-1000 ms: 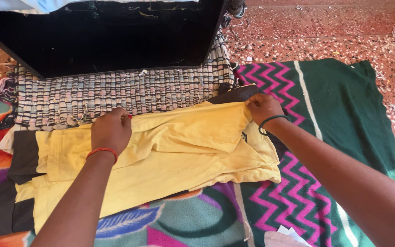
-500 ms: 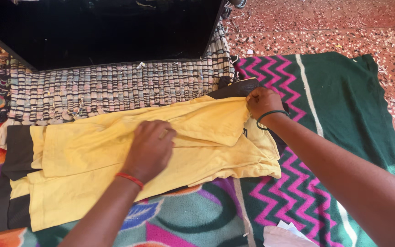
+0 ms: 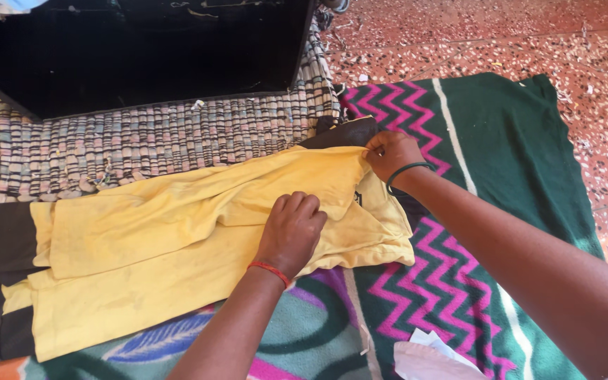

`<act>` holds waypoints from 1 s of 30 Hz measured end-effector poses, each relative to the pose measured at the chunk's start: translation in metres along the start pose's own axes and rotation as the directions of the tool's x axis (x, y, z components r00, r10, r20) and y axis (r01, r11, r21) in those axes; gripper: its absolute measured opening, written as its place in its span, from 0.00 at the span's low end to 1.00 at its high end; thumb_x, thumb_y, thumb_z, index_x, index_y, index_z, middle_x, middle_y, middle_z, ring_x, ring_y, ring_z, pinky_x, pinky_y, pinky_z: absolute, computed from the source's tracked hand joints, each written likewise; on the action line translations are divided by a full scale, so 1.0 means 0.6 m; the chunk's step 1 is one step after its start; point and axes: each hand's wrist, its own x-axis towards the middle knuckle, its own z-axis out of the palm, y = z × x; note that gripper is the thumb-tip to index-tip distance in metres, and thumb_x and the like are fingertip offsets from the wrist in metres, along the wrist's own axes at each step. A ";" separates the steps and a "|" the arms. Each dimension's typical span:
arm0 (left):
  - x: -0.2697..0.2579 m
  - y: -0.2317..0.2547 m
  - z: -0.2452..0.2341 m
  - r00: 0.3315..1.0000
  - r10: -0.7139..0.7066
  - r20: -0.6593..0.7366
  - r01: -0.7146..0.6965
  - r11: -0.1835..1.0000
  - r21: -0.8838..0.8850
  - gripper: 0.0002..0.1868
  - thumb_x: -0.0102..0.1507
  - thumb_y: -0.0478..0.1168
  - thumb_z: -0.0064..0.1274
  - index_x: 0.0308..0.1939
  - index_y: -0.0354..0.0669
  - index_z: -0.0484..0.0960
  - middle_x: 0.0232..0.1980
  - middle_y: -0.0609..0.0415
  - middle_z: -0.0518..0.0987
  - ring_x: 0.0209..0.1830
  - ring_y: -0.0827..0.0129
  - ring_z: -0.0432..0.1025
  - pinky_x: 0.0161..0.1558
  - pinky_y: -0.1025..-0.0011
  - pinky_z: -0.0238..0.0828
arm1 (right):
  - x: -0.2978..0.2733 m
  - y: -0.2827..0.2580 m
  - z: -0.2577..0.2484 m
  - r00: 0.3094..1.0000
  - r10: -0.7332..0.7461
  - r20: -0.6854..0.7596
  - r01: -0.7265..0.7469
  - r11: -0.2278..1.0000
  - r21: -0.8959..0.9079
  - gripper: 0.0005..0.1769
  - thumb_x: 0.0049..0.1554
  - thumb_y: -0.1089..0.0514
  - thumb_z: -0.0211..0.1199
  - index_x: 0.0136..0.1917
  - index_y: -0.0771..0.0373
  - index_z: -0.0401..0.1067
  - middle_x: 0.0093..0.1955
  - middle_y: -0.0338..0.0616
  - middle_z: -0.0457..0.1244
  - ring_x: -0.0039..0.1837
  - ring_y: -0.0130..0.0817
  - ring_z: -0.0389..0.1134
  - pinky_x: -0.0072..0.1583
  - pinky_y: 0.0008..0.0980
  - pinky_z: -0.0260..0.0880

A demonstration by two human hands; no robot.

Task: The person folds a pair of blue jeans and places them in a suitcase. Then, the person folds a yellow and black hoodie on a colorful mat and places it in the suitcase.

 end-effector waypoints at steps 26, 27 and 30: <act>0.003 0.049 0.014 0.984 0.164 0.062 -0.156 0.981 -0.116 0.09 0.51 0.37 0.58 0.33 0.44 0.75 0.41 0.52 0.72 0.48 0.60 0.69 0.53 0.62 0.65 | 0.059 -0.026 0.000 0.925 0.364 0.109 -0.376 0.918 0.128 0.10 0.59 0.63 0.57 0.41 0.62 0.79 0.32 0.48 0.71 0.30 0.34 0.73 0.35 0.35 0.76; 0.004 0.052 0.018 0.987 0.153 0.057 -0.145 0.982 -0.121 0.09 0.51 0.37 0.58 0.33 0.44 0.75 0.41 0.52 0.72 0.48 0.60 0.69 0.53 0.63 0.65 | 0.058 -0.019 0.008 0.933 0.351 0.078 -0.359 0.923 0.141 0.10 0.59 0.63 0.57 0.41 0.62 0.79 0.33 0.49 0.70 0.31 0.36 0.74 0.37 0.36 0.77; 0.005 0.054 0.021 0.991 0.060 0.120 -0.052 0.996 -0.066 0.06 0.56 0.36 0.57 0.35 0.46 0.76 0.41 0.54 0.72 0.48 0.61 0.69 0.53 0.62 0.65 | 0.051 0.004 0.026 0.973 0.224 -0.051 -0.217 0.969 0.115 0.08 0.56 0.63 0.59 0.40 0.62 0.79 0.37 0.50 0.71 0.36 0.43 0.75 0.42 0.41 0.77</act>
